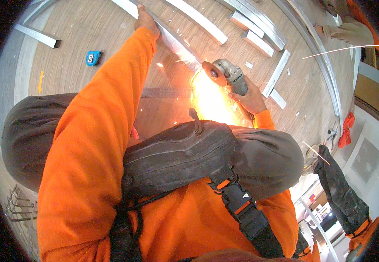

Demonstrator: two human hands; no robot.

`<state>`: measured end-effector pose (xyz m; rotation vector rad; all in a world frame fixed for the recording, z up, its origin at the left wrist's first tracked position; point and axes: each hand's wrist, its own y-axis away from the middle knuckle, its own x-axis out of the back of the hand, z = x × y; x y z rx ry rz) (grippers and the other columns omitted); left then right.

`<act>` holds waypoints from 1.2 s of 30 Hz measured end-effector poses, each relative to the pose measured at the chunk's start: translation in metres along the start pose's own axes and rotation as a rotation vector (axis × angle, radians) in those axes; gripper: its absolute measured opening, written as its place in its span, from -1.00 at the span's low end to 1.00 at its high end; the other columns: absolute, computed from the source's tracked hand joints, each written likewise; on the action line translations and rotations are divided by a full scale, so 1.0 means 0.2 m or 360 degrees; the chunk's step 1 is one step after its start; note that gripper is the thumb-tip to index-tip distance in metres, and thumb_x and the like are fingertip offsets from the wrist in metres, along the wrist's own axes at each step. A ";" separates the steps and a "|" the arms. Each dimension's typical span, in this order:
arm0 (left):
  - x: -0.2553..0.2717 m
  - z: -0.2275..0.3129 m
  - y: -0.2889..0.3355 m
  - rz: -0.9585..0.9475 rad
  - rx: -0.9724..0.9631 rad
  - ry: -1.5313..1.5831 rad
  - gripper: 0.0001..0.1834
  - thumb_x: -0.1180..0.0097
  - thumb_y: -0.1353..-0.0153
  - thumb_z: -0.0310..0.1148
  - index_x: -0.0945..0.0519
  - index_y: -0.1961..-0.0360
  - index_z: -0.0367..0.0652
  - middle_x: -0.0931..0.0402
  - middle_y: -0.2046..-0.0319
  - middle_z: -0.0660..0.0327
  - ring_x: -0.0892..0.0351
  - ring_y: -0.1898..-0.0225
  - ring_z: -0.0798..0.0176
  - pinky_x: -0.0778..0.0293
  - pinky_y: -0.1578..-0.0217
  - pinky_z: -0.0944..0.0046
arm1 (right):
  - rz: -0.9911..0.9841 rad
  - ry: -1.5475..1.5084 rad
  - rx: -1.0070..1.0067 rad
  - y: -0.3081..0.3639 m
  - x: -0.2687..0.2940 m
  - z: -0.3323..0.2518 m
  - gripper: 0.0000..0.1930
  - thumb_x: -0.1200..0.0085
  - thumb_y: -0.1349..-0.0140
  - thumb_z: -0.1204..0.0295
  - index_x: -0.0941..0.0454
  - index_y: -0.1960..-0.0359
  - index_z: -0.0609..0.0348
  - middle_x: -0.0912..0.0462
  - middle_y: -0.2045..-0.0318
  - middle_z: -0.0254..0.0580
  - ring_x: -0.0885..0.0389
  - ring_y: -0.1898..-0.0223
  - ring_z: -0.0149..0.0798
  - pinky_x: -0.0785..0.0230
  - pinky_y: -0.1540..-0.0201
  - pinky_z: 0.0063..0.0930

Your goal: The person uses an angle grinder to cut a metal profile, creating sparks. They then switch to using tin snips to cut and trim the metal profile further. The person handles the metal pieces one at a time, cutting them into smaller segments.

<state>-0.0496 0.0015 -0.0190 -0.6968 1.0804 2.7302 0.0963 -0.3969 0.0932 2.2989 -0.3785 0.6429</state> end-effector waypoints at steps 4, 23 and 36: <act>0.01 0.00 -0.05 0.0373 0.0116 -0.0035 -0.18 0.11 -0.43 0.21 -0.23 -0.42 -0.26 -0.28 -0.40 -0.02 -0.32 -0.37 -0.07 -0.18 -0.39 0.01 | 0.0009 0.0018 0.0053 0.02 0.02 -0.08 -0.29 -0.43 0.02 0.18 -0.48 -0.19 0.12 -0.71 0.04 0.07 -0.69 -0.03 0.04 -0.49 -0.09 -0.19; -0.06 0.00 0.05 0.0491 0.0124 0.0036 -0.05 -0.10 -0.29 0.24 -0.23 -0.40 -0.34 -0.36 -0.34 -0.05 -0.43 -0.29 -0.06 -0.32 -0.30 0.01 | 0.0099 0.0086 0.0096 -0.01 0.01 -0.08 -0.31 -0.45 0.07 0.21 -0.50 -0.16 0.10 -0.70 0.06 0.07 -0.69 0.01 0.07 -0.49 -0.07 -0.19; -0.05 0.04 0.25 0.0219 -0.0038 0.0119 -0.09 0.19 -0.39 0.33 -0.11 -0.49 -0.17 -0.21 -0.43 -0.05 -0.24 -0.40 -0.19 -0.21 -0.37 -0.13 | 0.0203 -0.0170 0.0125 0.06 0.05 0.07 -0.23 -0.47 0.10 0.25 -0.47 -0.19 0.25 -0.66 -0.01 -0.01 -0.64 -0.05 -0.09 -0.45 -0.15 -0.26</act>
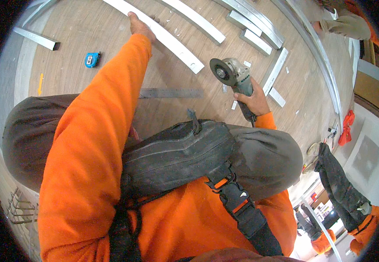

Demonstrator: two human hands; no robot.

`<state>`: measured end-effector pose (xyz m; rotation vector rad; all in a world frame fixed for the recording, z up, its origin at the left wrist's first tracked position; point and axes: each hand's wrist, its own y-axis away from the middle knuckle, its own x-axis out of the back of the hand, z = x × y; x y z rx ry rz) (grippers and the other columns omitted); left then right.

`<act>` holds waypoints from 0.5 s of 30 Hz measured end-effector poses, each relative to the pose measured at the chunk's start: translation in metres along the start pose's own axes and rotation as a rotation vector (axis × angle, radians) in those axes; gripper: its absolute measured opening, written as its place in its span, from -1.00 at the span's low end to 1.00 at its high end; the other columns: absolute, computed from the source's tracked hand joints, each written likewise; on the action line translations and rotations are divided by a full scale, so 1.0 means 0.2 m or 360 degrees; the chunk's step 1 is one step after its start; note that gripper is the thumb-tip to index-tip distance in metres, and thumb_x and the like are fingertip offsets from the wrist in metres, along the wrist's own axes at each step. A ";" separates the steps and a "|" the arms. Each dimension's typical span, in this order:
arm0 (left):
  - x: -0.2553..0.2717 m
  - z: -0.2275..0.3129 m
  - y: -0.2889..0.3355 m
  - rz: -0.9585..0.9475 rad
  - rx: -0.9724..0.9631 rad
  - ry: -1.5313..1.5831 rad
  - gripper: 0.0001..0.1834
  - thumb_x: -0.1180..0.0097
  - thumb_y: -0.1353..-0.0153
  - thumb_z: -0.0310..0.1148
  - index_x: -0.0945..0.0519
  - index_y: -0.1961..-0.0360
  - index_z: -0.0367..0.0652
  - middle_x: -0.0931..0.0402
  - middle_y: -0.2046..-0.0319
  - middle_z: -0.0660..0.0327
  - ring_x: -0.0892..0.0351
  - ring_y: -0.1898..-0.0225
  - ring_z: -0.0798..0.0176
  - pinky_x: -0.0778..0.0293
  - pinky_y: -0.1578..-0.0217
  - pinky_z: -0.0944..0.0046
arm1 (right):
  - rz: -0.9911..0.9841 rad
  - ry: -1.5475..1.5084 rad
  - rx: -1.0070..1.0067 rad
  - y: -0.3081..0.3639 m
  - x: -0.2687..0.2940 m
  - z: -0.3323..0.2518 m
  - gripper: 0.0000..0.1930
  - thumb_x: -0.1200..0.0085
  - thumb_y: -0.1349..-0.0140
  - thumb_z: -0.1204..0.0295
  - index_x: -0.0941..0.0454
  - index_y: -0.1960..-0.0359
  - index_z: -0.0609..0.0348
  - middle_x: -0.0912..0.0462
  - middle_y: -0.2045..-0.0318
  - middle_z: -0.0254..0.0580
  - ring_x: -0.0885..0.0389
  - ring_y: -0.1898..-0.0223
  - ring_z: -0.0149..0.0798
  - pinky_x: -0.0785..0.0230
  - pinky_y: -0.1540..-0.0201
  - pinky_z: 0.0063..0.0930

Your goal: The person uses an angle grinder to cut a metal profile, creating sparks. They then switch to using tin snips to cut and trim the metal profile further. The person handles the metal pieces one at a time, cutting them into smaller segments.

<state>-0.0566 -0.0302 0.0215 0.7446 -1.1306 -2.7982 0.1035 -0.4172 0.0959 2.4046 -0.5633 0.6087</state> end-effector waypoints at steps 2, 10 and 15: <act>0.07 -0.02 -0.13 0.0043 -0.0084 0.0035 -0.17 0.22 -0.41 0.30 -0.19 -0.42 -0.17 -0.30 -0.33 -0.06 -0.38 -0.27 -0.15 -0.31 -0.28 -0.17 | -0.0074 -0.0010 0.0015 0.01 0.00 -0.06 -0.25 -0.47 0.09 0.26 -0.48 -0.18 0.23 -0.66 0.01 -0.02 -0.65 -0.04 -0.10 -0.45 -0.14 -0.27; 0.10 -0.02 -0.18 -0.0050 0.0025 0.0088 -0.09 0.19 -0.34 0.40 -0.12 -0.47 -0.05 -0.23 -0.35 -0.08 -0.33 -0.23 -0.23 -0.39 -0.09 -0.42 | -0.0111 0.0064 0.0069 0.02 -0.02 -0.12 -0.31 -0.47 0.08 0.27 -0.50 -0.15 0.16 -0.69 0.08 -0.02 -0.69 0.04 -0.07 -0.49 -0.05 -0.27; 0.11 -0.01 -0.16 -0.0066 0.0097 0.0099 -0.17 0.24 -0.35 0.42 -0.21 -0.33 -0.05 -0.47 0.11 -0.09 -0.51 0.26 -0.13 -0.51 0.26 -0.31 | -0.0147 0.0100 0.0071 0.00 -0.03 -0.08 -0.29 -0.48 0.08 0.26 -0.49 -0.16 0.16 -0.70 0.10 0.01 -0.69 0.05 -0.07 -0.49 -0.05 -0.26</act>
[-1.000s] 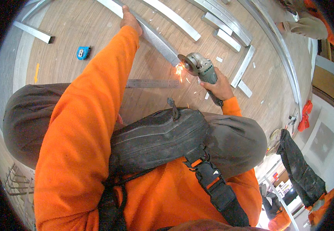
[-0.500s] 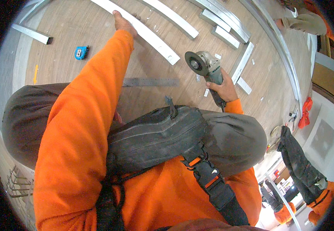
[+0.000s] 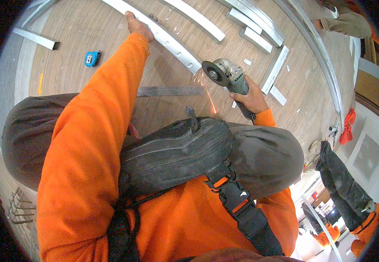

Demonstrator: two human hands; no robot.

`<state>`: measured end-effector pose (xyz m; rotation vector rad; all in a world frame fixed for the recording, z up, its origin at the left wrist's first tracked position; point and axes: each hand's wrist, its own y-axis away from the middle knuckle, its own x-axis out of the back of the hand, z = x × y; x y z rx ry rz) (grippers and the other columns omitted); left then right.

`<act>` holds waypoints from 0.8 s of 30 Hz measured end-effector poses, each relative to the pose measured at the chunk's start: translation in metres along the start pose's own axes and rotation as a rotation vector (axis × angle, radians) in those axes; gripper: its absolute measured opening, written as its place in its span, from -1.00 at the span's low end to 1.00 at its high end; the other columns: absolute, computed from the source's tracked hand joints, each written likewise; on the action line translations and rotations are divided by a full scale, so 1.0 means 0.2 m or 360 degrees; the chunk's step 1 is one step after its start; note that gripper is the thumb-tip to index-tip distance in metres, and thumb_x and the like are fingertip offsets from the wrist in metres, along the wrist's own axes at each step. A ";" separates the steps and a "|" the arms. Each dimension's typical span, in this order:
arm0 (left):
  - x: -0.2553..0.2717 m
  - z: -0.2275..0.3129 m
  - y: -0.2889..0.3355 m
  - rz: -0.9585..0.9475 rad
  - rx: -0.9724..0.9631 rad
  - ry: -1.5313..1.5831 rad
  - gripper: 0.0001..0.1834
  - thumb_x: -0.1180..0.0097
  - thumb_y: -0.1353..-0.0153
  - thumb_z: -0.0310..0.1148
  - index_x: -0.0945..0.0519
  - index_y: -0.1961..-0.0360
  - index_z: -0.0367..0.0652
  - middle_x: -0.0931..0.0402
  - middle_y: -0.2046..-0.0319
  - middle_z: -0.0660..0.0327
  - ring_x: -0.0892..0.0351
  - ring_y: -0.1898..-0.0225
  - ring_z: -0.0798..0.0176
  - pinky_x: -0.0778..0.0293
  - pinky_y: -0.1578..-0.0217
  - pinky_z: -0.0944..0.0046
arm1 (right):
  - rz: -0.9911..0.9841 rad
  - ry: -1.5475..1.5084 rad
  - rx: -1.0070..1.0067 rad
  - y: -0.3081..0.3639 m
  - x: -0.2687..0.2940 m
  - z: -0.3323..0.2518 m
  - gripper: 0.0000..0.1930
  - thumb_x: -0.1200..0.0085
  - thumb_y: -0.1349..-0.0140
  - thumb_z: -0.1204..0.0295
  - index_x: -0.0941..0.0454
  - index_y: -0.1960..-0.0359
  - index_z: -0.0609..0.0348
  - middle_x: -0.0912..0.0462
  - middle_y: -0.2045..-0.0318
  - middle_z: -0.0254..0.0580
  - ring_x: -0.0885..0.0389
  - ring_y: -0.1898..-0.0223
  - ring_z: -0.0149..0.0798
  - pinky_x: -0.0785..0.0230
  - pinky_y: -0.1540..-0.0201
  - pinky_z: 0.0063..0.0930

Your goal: The person uses an angle grinder to cut a metal profile, creating sparks. They then switch to using tin snips to cut and trim the metal profile further. The person handles the metal pieces one at a time, cutting them into smaller segments.

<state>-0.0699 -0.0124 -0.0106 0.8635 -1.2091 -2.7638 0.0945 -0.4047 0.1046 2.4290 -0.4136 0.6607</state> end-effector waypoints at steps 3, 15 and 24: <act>-0.01 0.00 0.02 0.0019 -0.0080 -0.0031 -0.20 0.29 -0.36 0.42 -0.23 -0.30 -0.03 -0.48 0.22 -0.08 -0.50 0.32 -0.13 -0.49 0.31 -0.27 | -0.0018 -0.0010 -0.0025 -0.01 0.00 -0.01 -0.29 -0.48 0.08 0.27 -0.49 -0.16 0.17 -0.71 0.10 0.01 -0.70 0.06 -0.07 -0.50 -0.04 -0.26; 0.02 0.00 -0.04 0.0112 -0.0107 -0.0123 -0.15 0.27 -0.39 0.37 -0.15 -0.43 -0.06 -0.45 -0.10 -0.16 -0.53 0.05 -0.14 -0.47 0.03 -0.27 | -0.0008 0.0011 -0.0026 0.00 0.00 -0.02 -0.32 -0.47 0.07 0.26 -0.51 -0.13 0.15 -0.71 0.10 -0.02 -0.70 0.06 -0.09 -0.50 -0.04 -0.27; 0.05 0.00 -0.04 0.0227 -0.0157 -0.0224 -0.15 0.28 -0.39 0.38 -0.18 -0.41 -0.09 -0.47 0.04 -0.09 -0.53 0.23 -0.06 -0.50 0.23 -0.19 | -0.0042 -0.0012 -0.0060 -0.01 0.00 -0.04 -0.32 -0.47 0.07 0.27 -0.51 -0.14 0.14 -0.70 0.09 -0.02 -0.70 0.06 -0.09 -0.51 -0.03 -0.25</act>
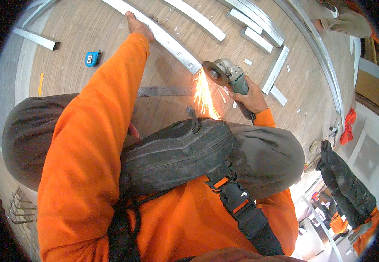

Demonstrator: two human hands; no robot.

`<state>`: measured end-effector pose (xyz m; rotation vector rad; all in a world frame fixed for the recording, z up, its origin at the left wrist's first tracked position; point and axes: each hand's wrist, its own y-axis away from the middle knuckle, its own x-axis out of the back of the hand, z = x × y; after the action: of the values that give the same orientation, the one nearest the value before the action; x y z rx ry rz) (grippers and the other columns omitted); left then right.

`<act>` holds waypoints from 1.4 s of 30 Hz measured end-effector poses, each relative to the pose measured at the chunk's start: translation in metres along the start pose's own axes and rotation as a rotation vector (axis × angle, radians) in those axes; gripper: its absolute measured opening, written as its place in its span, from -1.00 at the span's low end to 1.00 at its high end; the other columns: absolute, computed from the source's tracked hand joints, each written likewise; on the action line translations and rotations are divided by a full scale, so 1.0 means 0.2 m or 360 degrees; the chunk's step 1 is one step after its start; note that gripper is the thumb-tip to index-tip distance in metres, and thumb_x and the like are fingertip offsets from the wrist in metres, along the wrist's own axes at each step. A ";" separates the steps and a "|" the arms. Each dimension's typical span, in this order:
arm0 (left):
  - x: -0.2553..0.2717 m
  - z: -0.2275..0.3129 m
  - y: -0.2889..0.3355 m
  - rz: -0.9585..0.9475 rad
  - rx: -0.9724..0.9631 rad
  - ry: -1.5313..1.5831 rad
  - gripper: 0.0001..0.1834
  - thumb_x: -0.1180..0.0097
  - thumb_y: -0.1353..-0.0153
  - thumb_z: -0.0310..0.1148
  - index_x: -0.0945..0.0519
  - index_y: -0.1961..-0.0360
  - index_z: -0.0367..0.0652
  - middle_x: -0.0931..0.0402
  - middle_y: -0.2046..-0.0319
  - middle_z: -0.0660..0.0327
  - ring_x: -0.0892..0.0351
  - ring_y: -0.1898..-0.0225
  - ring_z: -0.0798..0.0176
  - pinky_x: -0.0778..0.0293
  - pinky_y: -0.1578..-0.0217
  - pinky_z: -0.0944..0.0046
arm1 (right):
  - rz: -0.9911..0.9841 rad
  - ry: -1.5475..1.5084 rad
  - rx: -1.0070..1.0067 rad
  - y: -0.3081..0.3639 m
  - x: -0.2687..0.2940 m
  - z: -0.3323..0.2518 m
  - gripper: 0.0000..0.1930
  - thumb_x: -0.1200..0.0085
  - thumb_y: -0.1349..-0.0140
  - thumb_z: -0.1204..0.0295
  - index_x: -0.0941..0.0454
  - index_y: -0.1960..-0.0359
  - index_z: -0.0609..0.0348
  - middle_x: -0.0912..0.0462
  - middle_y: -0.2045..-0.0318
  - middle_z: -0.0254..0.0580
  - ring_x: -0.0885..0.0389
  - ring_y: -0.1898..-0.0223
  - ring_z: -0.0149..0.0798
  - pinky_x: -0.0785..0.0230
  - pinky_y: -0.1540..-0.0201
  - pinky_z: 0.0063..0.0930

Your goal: The person uses an angle grinder to cut a metal profile, creating sparks. They then switch to using tin snips to cut and trim the metal profile further. The person handles the metal pieces one at a time, cutting them into smaller segments.

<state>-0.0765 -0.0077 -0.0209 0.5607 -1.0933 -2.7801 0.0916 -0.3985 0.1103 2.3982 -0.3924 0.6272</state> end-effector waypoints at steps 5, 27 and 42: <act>-0.10 0.04 0.16 -0.0125 0.0054 0.0107 -0.19 0.30 -0.40 0.38 -0.25 -0.32 -0.11 -0.52 0.15 -0.07 -0.54 0.31 -0.07 -0.52 0.28 -0.19 | 0.0015 -0.0028 -0.0055 0.00 -0.02 0.04 -0.33 -0.45 0.05 0.24 -0.51 -0.15 0.13 -0.70 0.07 -0.02 -0.70 0.03 -0.06 -0.49 -0.05 -0.21; -0.09 0.01 0.11 -0.0114 -0.0027 0.0121 -0.10 0.21 -0.42 0.30 -0.02 -0.53 -0.15 -0.02 -0.51 -0.07 -0.10 -0.48 -0.13 -0.07 -0.43 -0.08 | -0.0016 0.0041 -0.0048 -0.06 -0.06 0.03 -0.38 -0.42 0.02 0.21 -0.52 -0.10 0.13 -0.71 0.11 0.06 -0.69 0.04 0.06 -0.50 -0.03 -0.17; -0.06 0.03 0.11 -0.0081 0.0135 0.0009 -0.02 0.32 -0.35 0.44 -0.03 -0.53 -0.10 -0.12 -0.48 -0.01 -0.10 -0.47 -0.13 0.05 -0.45 -0.16 | 0.0042 -0.0044 -0.0008 -0.08 -0.05 0.02 -0.26 -0.46 0.07 0.24 -0.49 -0.19 0.20 -0.70 0.03 0.05 -0.68 -0.01 0.01 -0.48 -0.10 -0.20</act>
<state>-0.0685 -0.0178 0.0026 0.6139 -1.2174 -2.7836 0.0905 -0.3876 0.0945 2.4029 -0.4372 0.6047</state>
